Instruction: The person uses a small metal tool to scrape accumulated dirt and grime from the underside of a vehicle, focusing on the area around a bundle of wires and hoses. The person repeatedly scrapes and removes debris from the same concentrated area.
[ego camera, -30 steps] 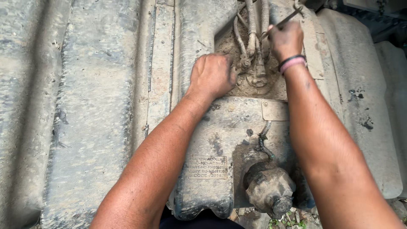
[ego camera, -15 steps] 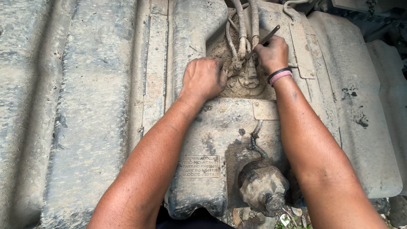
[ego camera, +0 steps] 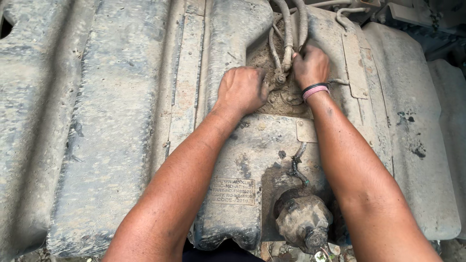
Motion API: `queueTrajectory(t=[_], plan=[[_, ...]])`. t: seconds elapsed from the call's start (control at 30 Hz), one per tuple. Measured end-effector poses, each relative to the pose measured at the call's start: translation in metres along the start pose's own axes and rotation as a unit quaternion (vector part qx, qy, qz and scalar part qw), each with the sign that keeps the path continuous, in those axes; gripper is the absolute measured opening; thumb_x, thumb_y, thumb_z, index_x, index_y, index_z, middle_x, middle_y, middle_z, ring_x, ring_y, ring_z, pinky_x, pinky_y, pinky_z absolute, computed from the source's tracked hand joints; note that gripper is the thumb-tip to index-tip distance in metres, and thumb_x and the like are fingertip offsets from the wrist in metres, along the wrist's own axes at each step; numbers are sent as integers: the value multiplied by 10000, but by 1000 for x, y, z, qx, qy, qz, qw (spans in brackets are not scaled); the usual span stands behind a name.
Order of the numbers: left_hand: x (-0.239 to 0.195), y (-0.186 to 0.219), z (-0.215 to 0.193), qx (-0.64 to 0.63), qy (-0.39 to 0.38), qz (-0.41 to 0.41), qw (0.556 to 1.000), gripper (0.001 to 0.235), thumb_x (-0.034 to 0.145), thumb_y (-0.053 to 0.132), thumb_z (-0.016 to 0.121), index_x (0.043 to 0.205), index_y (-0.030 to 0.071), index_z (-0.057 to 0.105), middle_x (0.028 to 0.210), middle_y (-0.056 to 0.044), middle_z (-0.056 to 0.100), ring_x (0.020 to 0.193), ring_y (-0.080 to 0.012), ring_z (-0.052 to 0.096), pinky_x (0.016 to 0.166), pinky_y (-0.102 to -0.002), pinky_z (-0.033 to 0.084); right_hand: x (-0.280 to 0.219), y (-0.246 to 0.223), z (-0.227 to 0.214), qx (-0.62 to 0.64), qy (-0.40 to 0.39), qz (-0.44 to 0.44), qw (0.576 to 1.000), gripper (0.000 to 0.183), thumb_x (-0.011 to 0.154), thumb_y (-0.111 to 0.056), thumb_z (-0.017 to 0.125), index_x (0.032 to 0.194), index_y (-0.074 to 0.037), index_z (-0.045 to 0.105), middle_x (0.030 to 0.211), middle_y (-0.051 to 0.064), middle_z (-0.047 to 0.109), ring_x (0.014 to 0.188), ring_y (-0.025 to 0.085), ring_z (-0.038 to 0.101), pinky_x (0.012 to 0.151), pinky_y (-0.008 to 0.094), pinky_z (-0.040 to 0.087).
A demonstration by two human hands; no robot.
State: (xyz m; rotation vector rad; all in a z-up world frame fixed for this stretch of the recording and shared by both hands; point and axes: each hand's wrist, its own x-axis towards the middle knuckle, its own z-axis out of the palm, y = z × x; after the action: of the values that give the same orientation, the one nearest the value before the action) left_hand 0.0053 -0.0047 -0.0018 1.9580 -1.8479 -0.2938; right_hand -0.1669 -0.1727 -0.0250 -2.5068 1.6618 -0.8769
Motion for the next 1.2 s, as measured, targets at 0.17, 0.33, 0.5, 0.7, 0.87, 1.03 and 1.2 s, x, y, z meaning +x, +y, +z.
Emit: queueTrajectory(t=[0.17,0.33,0.5,0.7,0.87,1.03,1.2], plan=[[2,-1,-1,2,-25,-9,1000,225,960,209,576,1081,76,711,853,-127,689,816,-205,715,867,-455,600,19,0,-10,184,51,136,972,180,897,-205,772,955,-34,774,829,121,765,716,229,741,643,398,590],[0,-2,0,-1,13,7,1000,222,916,226,601,1028,77,722,826,-129,668,810,-229,701,870,-474,587,18,-5,-32,75,-84,87,990,139,862,-111,757,946,-6,793,788,108,757,657,136,725,637,322,602],[-1,1,-5,0,-41,-16,999,236,957,188,559,1100,69,704,863,-140,685,822,-217,725,866,-452,605,14,-14,-29,-54,-183,110,975,569,820,-166,816,1310,-2,579,847,102,712,744,175,708,714,364,605],[0,-1,0,-15,-1,-3,1000,257,935,216,593,1120,86,715,855,-143,692,832,-236,715,884,-462,585,13,-25,-34,-103,-253,138,952,242,943,-247,713,853,-25,747,707,94,646,709,282,659,725,469,574],[1,-1,1,-10,6,4,1000,237,919,194,590,1089,83,712,829,-131,689,814,-223,709,876,-470,582,12,-17,-20,-140,-75,-26,987,185,957,-189,691,835,-65,754,707,142,662,652,290,640,683,469,555],[1,-2,-2,-13,-20,-9,1000,203,946,189,571,1036,76,714,853,-121,679,830,-203,711,892,-460,594,29,-6,-28,-66,-156,61,984,206,996,-216,622,950,-60,748,840,149,736,761,282,723,726,448,582],[2,-2,1,-7,-3,4,1000,203,924,199,583,1024,76,710,841,-129,678,820,-209,709,885,-468,583,22,-18,-45,-160,-234,-87,955,206,905,-209,706,982,-36,788,958,207,741,884,319,697,865,459,554]])
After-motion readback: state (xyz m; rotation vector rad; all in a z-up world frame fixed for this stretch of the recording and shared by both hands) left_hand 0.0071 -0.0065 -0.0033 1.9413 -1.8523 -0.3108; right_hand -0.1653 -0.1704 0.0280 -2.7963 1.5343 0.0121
